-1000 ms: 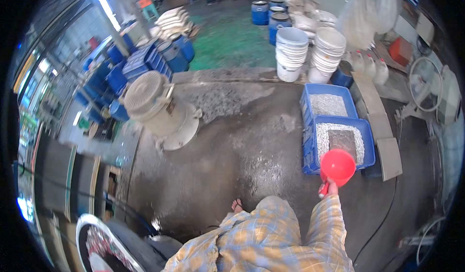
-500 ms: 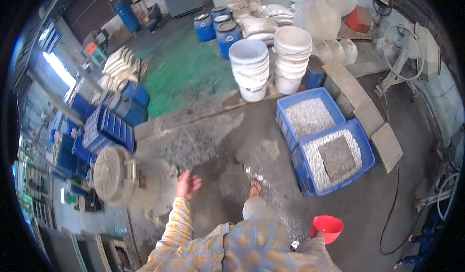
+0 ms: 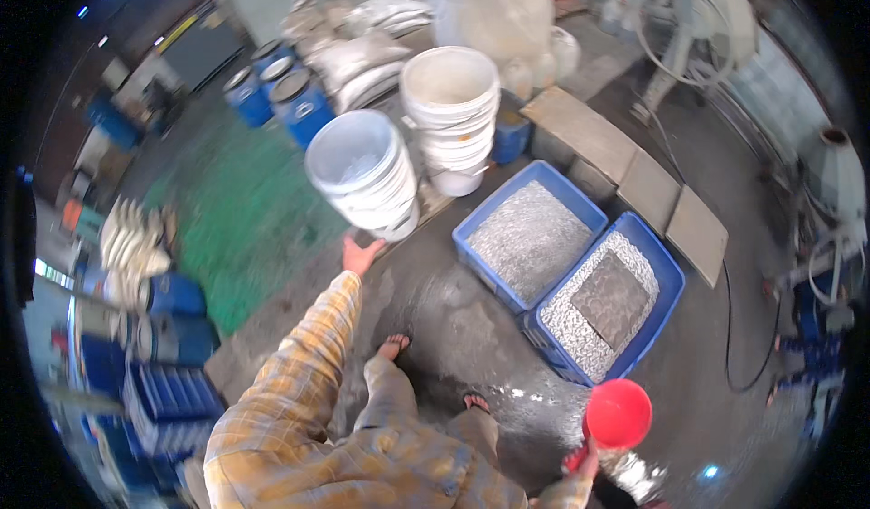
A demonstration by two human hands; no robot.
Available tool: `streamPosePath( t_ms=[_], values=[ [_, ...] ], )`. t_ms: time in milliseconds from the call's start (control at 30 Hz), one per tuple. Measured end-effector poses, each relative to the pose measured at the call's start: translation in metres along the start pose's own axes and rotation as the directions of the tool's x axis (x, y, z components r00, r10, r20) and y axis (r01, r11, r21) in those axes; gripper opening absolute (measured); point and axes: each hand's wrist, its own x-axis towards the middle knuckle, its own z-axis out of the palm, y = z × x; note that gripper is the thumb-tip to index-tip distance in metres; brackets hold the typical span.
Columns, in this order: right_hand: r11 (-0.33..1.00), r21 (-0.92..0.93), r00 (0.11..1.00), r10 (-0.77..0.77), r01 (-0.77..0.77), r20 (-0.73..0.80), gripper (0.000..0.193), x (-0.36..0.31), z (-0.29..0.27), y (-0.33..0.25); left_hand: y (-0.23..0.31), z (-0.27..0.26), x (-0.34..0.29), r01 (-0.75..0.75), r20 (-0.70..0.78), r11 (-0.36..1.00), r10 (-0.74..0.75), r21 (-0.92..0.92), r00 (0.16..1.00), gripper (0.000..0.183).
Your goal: The person uses red scoops to collect small metal parts from a vibrating industrial finishing machine and pours them into plastic buckets, then rinses the parts inside the machine with water.
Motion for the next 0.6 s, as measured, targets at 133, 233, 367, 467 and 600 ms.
streamPosePath(
  t_ms=[133, 233, 367, 467, 600],
  values=[
    [0.954, 0.129, 0.917, -0.214, 0.270, -0.337, 0.030, -0.111, -0.067, 0.126, 0.060, 0.067, 0.128, -0.446, 0.129, 0.567, 0.511, 0.692, 0.850, 0.104],
    [0.913, 0.139, 0.662, -0.167, 0.383, -0.730, 0.025, -0.236, -0.007, 0.226, 0.054, 0.106, 0.194, -0.625, 0.513, 0.644, 0.390, 0.442, 0.765, 0.082],
    [0.862, 0.328, 0.363, 0.185, 0.386, -0.913, 0.020, -0.296, 0.009, 0.297, 0.023, 0.069, 0.260, -0.699, 0.542, 0.523, 0.446, 0.488, 0.712, 0.054],
    [0.756, 0.441, 0.313, 0.321, 0.483, -0.894, 0.017, -0.330, -0.021, 0.388, 0.050, 0.026, 0.199, -0.706, 0.488, 0.364, 0.530, 0.607, 0.693, 0.047],
    [0.733, 0.517, 0.299, 0.423, 0.442, -0.855, 0.020, -0.331, 0.065, 0.416, 0.003, 0.058, 0.166, -0.804, 0.602, 0.232, 0.559, 0.547, 0.571, 0.054]
  ],
)
